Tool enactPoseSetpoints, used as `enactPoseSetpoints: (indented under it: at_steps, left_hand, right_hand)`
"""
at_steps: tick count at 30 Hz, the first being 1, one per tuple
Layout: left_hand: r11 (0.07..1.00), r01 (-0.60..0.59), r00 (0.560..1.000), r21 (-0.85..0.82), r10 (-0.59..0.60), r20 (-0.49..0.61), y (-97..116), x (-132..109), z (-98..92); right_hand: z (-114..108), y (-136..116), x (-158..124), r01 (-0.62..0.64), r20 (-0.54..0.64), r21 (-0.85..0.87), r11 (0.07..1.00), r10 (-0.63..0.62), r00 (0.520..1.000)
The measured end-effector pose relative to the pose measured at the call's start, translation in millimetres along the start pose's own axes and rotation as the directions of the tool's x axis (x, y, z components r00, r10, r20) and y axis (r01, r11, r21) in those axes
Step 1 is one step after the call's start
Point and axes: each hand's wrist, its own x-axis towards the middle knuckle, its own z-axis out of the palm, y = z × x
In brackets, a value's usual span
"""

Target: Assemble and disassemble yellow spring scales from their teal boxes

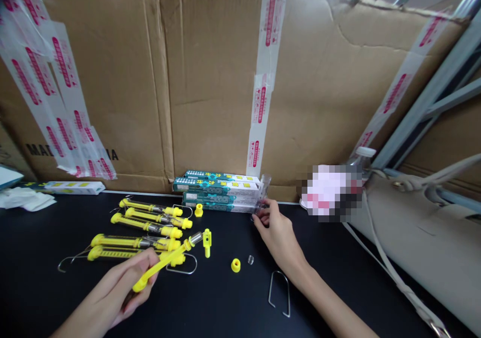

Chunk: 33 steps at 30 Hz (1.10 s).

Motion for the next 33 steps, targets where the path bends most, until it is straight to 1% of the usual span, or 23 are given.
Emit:
enactPoseSetpoints:
  at_steps: [3, 5, 8, 11, 16, 21, 29, 31, 33]
  left_hand:
    - [1.0, 0.01, 1.0, -0.002, -0.01, 0.002, 0, 0, -0.3]
    - [1.0, 0.017, 1.0, -0.001, -0.017, 0.004, 1, 0, -0.4]
    - [0.999, 0.033, 0.999, -0.001, -0.033, 0.008, 4, -1, -0.5]
    - [0.999, 0.042, 0.999, -0.001, -0.042, 0.012, 6, -1, -0.5]
    - [0.999, 0.042, 0.999, 0.001, -0.042, 0.015, 6, 0, -0.6]
    - [0.999, 0.042, 0.999, 0.0, -0.042, 0.014, 4, 1, -1.6]
    - [0.999, 0.041, 0.999, -0.012, -0.041, -0.001, 1, 2, -1.5]
    - [1.0, 0.028, 1.0, -0.013, -0.028, -0.005, 0, 2, -1.1]
    - [1.0, 0.016, 1.0, -0.014, -0.016, -0.009, 0, 2, -0.7]
  right_hand:
    - [-4, 10, 1, -0.008, -0.05, -0.021, 1.0, 0.007, 0.999]
    - [-6, 18, 3, -0.009, -0.069, 0.002, 1.0, 0.009, 0.998]
    - [-3, 27, 6, -0.017, -0.025, 0.113, 0.993, 0.02, 0.999]
    - [3, 29, 7, -0.04, 0.043, 0.241, 0.97, 0.031, 0.999]
    - [11, 19, 5, -0.077, 0.105, 0.374, 0.924, 0.041, 0.994]
    - [14, 7, 5, -0.123, 0.154, 0.439, 0.89, 0.06, 0.986]
    - [17, -3, 3, -0.154, 0.215, 0.442, 0.884, 0.062, 0.975]
    - [16, -4, 2, -0.149, 0.209, 0.42, 0.895, 0.064, 0.976]
    - [11, -7, 1, -0.133, 0.176, 0.377, 0.916, 0.071, 0.982]
